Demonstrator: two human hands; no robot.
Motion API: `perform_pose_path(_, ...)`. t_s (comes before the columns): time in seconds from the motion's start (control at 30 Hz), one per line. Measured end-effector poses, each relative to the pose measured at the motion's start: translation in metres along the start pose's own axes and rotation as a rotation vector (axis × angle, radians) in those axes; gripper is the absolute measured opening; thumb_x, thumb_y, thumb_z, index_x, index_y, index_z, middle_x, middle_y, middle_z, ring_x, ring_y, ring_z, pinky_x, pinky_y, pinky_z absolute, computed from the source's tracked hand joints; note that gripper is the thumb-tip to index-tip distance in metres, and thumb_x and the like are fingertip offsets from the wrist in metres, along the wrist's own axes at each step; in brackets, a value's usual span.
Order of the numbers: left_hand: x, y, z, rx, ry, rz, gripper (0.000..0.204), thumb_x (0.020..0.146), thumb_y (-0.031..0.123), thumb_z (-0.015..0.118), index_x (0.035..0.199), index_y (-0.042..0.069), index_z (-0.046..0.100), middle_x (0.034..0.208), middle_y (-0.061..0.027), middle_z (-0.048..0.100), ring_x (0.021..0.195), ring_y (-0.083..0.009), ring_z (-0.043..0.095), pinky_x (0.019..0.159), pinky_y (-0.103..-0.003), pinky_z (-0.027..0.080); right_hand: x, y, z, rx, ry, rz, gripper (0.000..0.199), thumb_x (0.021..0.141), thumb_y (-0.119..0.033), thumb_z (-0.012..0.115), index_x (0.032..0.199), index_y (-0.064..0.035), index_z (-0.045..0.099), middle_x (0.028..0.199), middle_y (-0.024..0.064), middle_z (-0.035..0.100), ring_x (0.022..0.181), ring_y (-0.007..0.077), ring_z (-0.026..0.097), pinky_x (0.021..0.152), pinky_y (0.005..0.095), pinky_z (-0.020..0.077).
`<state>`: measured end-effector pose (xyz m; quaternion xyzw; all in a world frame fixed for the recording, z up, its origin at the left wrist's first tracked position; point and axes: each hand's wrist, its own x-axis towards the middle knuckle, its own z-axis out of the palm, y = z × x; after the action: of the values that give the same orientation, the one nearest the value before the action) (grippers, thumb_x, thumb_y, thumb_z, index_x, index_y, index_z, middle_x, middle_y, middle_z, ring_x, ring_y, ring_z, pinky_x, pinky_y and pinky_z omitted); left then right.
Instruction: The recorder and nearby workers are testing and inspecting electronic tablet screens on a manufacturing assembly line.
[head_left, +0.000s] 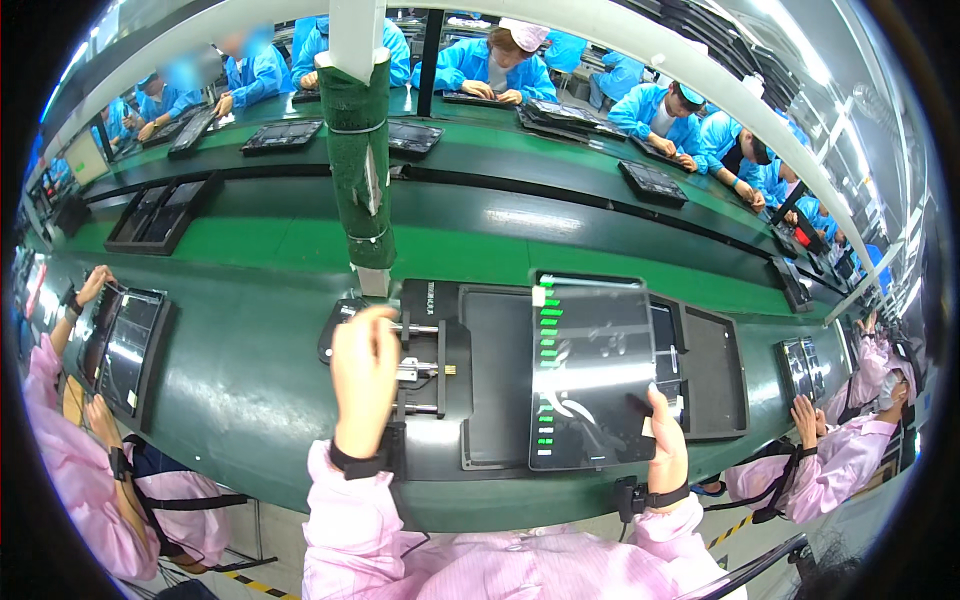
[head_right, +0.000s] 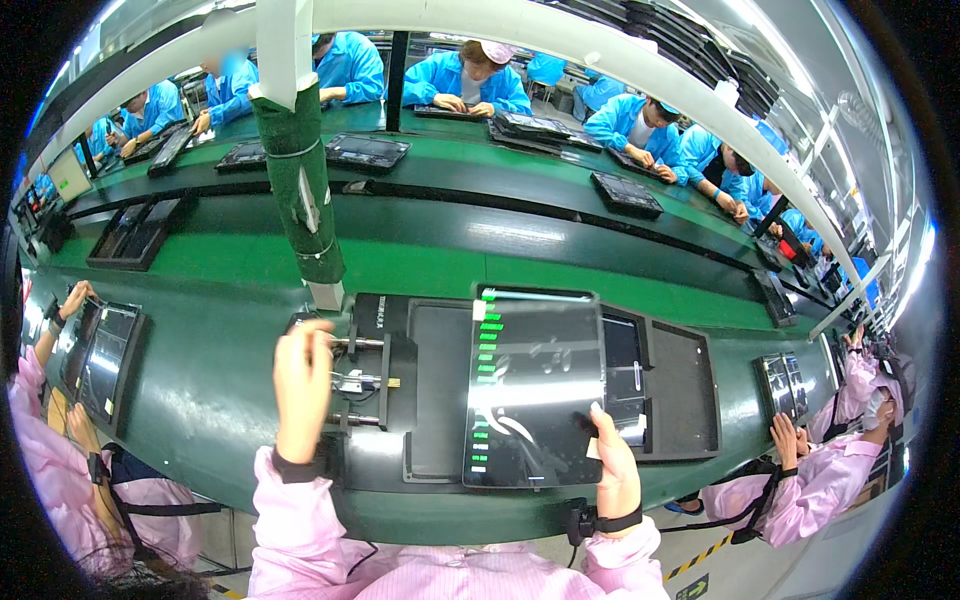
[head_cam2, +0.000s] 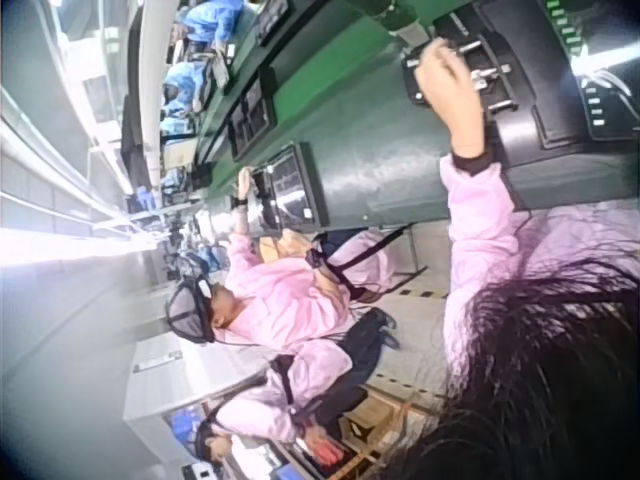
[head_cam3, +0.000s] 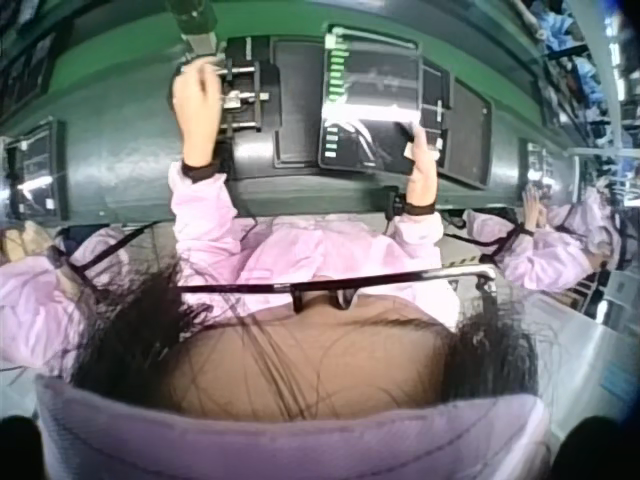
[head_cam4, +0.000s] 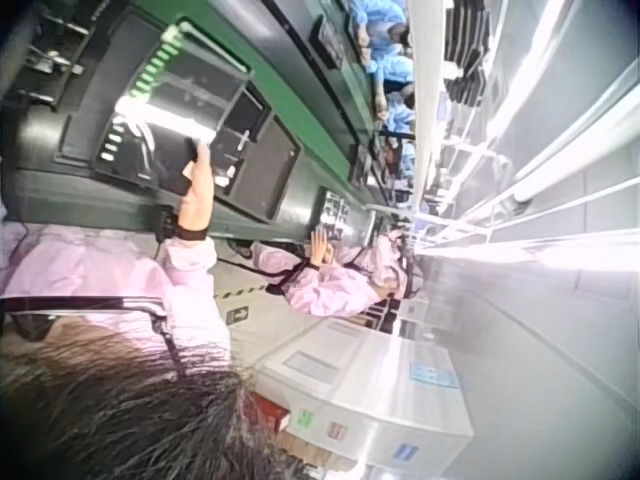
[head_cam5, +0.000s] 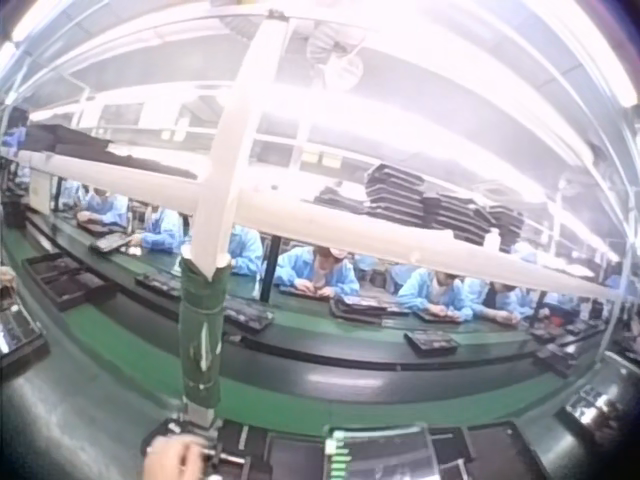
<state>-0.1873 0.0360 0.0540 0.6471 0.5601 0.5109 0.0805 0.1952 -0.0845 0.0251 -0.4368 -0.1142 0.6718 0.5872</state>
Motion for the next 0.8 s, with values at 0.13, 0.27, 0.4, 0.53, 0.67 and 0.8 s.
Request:
perform_pose_path(0.13, 0.007, -0.032, -0.011, -0.122, 0.11, -0.18, 0.025, 0.093, 0.007, 0.05, 0.117, 0.003, 0.053, 0.099, -0.0114, 0.06, 0.093, -0.0251, 0.055, 0.082, -0.037, 0.044, 0.007, 0.009, 0.015, -0.218, 0.157, -0.05, 0.026, 0.092, -0.024, 0.062, 0.106, -0.0034, 0.063, 0.1, 0.0082, 0.067, 0.083, 0.0188, 0.066, 0.074, 0.0319, 0.0549)
perform_pose_path(0.27, -0.004, -0.047, -0.012, -0.1, 0.028, -0.212, 0.022, 0.083, -0.004, 0.044, 0.103, 0.0, 0.053, 0.097, -0.0128, 0.06, 0.094, -0.028, 0.055, 0.083, -0.039, 0.044, 0.016, 0.013, 0.045, -0.386, 0.18, -0.104, 0.029, 0.094, -0.026, 0.06, 0.109, -0.0022, 0.063, 0.101, 0.0088, 0.068, 0.085, 0.0172, 0.066, 0.074, 0.0303, 0.0548)
perform_pose_path(0.4, -0.007, -0.051, -0.011, -0.04, 0.004, -0.15, 0.021, 0.08, -0.007, 0.043, 0.098, -0.001, 0.053, 0.092, -0.0132, 0.061, 0.091, -0.0282, 0.057, 0.082, -0.04, 0.045, 0.025, 0.012, 0.074, -0.409, 0.142, -0.017, 0.033, 0.095, -0.03, 0.057, 0.111, -0.0015, 0.062, 0.104, 0.0087, 0.068, 0.086, 0.0171, 0.067, 0.074, 0.0276, 0.0543)
perform_pose_path(0.53, -0.006, -0.048, -0.009, -0.146, -0.025, -0.297, 0.016, 0.089, -0.001, 0.041, 0.1, -0.002, 0.053, 0.088, -0.0131, 0.065, 0.077, -0.0191, 0.061, 0.072, -0.03, 0.048, 0.034, 0.031, 0.085, -0.706, 0.157, -0.009, 0.046, 0.094, -0.039, 0.058, 0.116, 0.0013, 0.06, 0.111, 0.0068, 0.064, 0.104, 0.0132, 0.057, 0.09, 0.0272, 0.0432)
perform_pose_path(0.67, -0.006, -0.045, -0.008, -0.198, 0.046, -0.393, 0.014, 0.097, 0.008, 0.044, 0.101, -0.001, 0.054, 0.081, -0.0123, 0.066, 0.07, -0.0164, 0.061, 0.066, -0.028, 0.048, 0.034, 0.031, 0.079, -0.55, -0.031, -0.208, 0.056, 0.1, -0.034, 0.044, 0.14, 0.0039, 0.038, 0.144, 0.0165, 0.041, 0.135, 0.0233, 0.036, 0.114, 0.0329, 0.022)
perform_pose_path(0.8, -0.003, -0.043, -0.01, -0.091, 0.058, -0.384, 0.018, 0.098, 0.013, 0.046, 0.107, 0.0, 0.052, 0.073, -0.0099, 0.065, 0.063, -0.0155, 0.059, 0.062, -0.028, 0.047, 0.006, 0.006, 0.066, -0.916, -0.154, -0.405, 0.071, 0.097, -0.032, 0.045, 0.15, 0.0017, 0.012, 0.149, 0.022, 0.033, 0.142, 0.0277, 0.023, 0.116, 0.0383, 0.0094)
